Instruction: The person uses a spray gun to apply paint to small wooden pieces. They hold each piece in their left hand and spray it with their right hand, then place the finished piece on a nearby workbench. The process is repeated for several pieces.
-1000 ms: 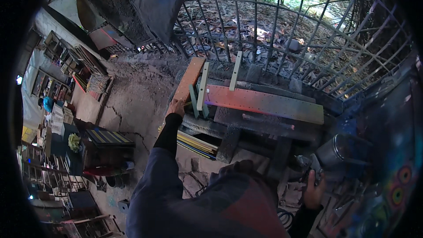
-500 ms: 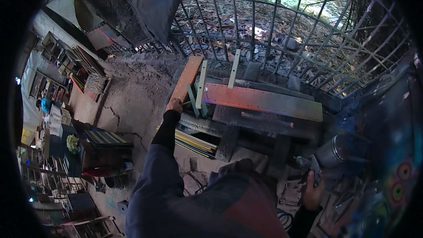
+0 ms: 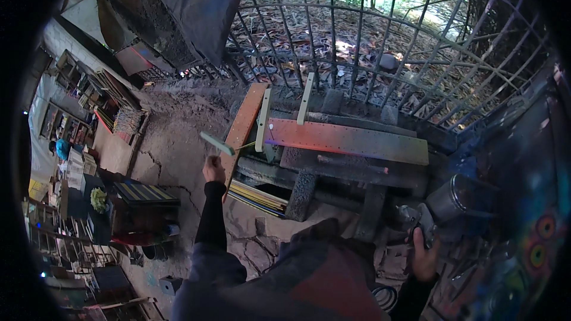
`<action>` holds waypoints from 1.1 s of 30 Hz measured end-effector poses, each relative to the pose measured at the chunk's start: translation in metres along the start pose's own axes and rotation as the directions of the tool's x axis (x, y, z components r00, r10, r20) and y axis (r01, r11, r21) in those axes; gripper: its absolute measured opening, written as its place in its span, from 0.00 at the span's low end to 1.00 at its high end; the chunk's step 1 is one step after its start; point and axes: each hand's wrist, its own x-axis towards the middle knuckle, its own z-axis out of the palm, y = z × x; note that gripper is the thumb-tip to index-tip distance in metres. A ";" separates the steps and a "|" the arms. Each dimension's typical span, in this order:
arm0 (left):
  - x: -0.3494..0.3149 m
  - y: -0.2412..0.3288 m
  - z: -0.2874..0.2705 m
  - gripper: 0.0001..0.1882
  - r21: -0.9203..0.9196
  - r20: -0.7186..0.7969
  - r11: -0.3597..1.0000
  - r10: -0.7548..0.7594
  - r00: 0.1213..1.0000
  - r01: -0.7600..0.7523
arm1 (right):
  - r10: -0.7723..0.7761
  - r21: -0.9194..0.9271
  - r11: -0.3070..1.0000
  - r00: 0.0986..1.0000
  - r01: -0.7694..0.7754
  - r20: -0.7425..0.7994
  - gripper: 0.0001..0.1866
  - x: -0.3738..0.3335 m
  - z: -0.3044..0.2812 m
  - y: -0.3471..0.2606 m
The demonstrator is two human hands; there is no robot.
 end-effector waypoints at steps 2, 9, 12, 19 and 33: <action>-0.016 0.018 -0.022 0.05 -0.169 -0.064 0.980 -0.118 0.991 0.106 | 0.047 0.099 0.994 0.998 -0.052 0.051 0.13 0.003 -0.005 0.001; -0.056 0.138 -0.121 0.07 -0.565 -0.229 0.825 -0.129 0.965 -0.024 | 0.175 0.165 0.964 0.967 -0.206 0.187 0.14 0.017 -0.032 -0.013; -0.065 0.206 -0.142 0.13 -0.600 -0.288 0.786 -0.038 0.957 -0.149 | 0.101 0.179 0.974 0.972 -0.140 0.213 0.15 0.017 -0.049 -0.012; -0.105 0.376 -0.088 0.17 -0.774 0.028 0.609 0.307 0.951 -0.174 | 0.060 0.207 0.975 0.990 -0.086 0.127 0.13 0.005 -0.098 0.005; -0.245 0.538 0.126 0.16 -0.543 0.721 0.546 0.693 0.020 0.638 | 0.084 0.269 0.963 0.925 0.020 -0.369 0.18 -0.059 -0.184 0.003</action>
